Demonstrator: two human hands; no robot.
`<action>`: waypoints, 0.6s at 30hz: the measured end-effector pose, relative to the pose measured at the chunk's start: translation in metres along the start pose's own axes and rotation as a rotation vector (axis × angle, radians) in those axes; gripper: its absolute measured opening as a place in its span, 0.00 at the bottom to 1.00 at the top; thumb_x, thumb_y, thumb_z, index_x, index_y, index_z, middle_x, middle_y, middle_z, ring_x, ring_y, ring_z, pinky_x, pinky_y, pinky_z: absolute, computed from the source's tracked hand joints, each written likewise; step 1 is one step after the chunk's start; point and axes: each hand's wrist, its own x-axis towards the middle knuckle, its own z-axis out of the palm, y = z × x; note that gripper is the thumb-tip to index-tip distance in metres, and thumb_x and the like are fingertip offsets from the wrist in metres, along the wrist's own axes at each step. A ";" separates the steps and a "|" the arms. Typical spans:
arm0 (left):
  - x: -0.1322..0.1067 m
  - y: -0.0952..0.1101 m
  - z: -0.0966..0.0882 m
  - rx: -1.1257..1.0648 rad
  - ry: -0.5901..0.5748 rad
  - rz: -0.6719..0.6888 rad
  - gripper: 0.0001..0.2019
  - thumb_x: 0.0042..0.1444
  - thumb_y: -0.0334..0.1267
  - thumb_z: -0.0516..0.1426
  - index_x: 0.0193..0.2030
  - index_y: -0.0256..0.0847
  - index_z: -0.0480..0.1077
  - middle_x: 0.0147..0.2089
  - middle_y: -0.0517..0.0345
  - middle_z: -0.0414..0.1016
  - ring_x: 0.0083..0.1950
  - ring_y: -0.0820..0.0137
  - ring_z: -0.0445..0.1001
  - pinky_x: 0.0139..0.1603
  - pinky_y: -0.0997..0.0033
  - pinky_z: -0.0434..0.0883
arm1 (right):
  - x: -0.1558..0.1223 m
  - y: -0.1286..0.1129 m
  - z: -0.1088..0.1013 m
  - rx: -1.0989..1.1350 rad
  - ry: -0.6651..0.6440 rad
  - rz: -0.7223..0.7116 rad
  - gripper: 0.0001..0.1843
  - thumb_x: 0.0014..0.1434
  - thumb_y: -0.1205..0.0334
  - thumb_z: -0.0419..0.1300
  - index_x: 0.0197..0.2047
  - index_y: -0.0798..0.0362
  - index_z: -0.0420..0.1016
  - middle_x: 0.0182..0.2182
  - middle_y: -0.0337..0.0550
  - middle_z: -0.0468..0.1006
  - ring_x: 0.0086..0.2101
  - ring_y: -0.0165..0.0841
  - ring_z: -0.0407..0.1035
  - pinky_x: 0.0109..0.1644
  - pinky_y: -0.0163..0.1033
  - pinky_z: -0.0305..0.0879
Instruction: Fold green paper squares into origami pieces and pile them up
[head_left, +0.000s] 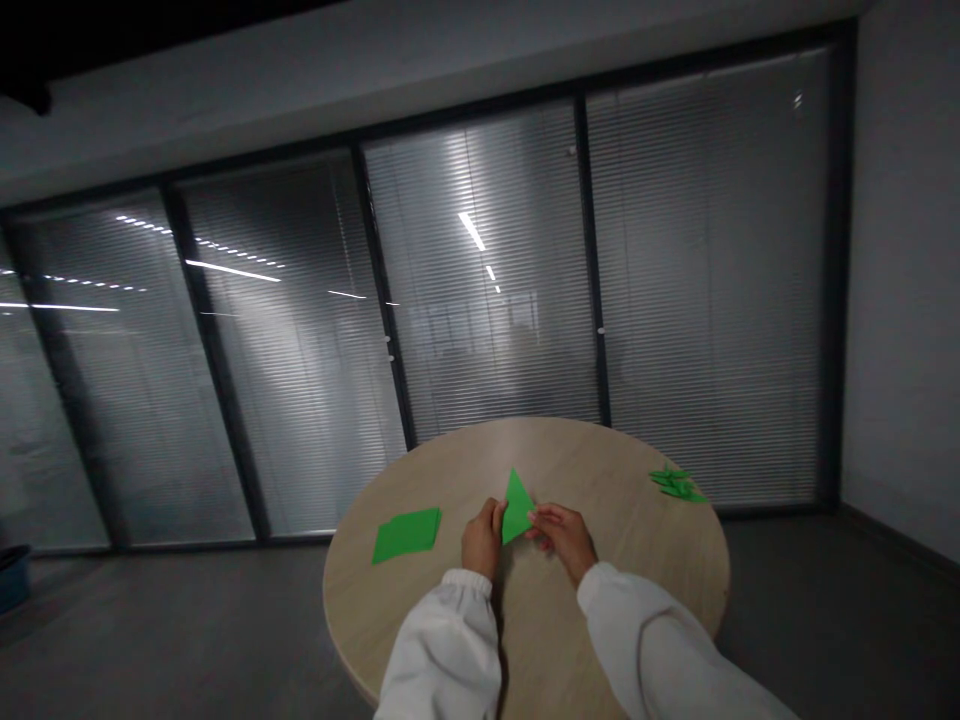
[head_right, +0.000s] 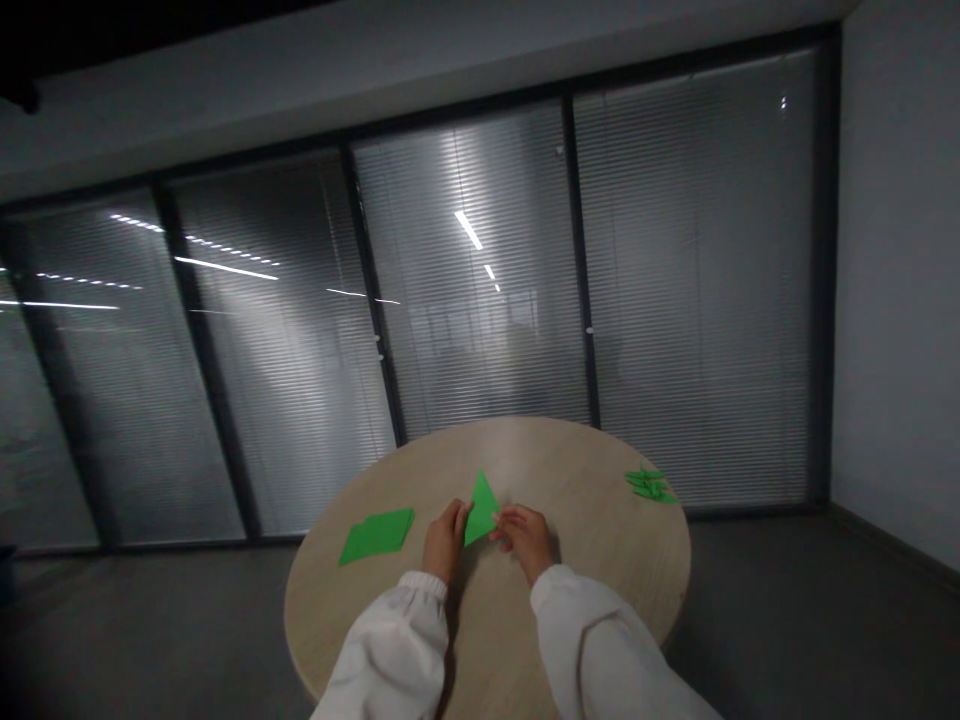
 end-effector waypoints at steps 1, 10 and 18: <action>0.000 0.001 -0.001 0.014 -0.005 -0.011 0.14 0.64 0.42 0.46 0.32 0.42 0.67 0.27 0.56 0.74 0.30 0.69 0.73 0.29 0.75 0.58 | -0.001 -0.001 0.001 0.013 0.003 -0.004 0.25 0.42 0.41 0.64 0.33 0.55 0.74 0.29 0.48 0.81 0.27 0.36 0.74 0.21 0.32 0.61; -0.001 0.001 -0.003 -0.051 0.026 -0.021 0.15 0.64 0.43 0.45 0.34 0.42 0.70 0.25 0.58 0.72 0.28 0.69 0.72 0.29 0.75 0.59 | -0.003 -0.006 0.003 0.082 0.002 -0.008 0.21 0.40 0.46 0.66 0.30 0.55 0.74 0.26 0.46 0.80 0.25 0.35 0.73 0.21 0.32 0.60; 0.003 -0.011 0.003 -0.575 -0.010 0.132 0.23 0.61 0.45 0.47 0.60 0.41 0.62 0.42 0.51 0.76 0.38 0.70 0.74 0.41 0.70 0.69 | -0.001 -0.006 -0.006 0.242 0.039 0.124 0.18 0.40 0.52 0.68 0.31 0.55 0.73 0.26 0.44 0.80 0.24 0.32 0.73 0.21 0.31 0.59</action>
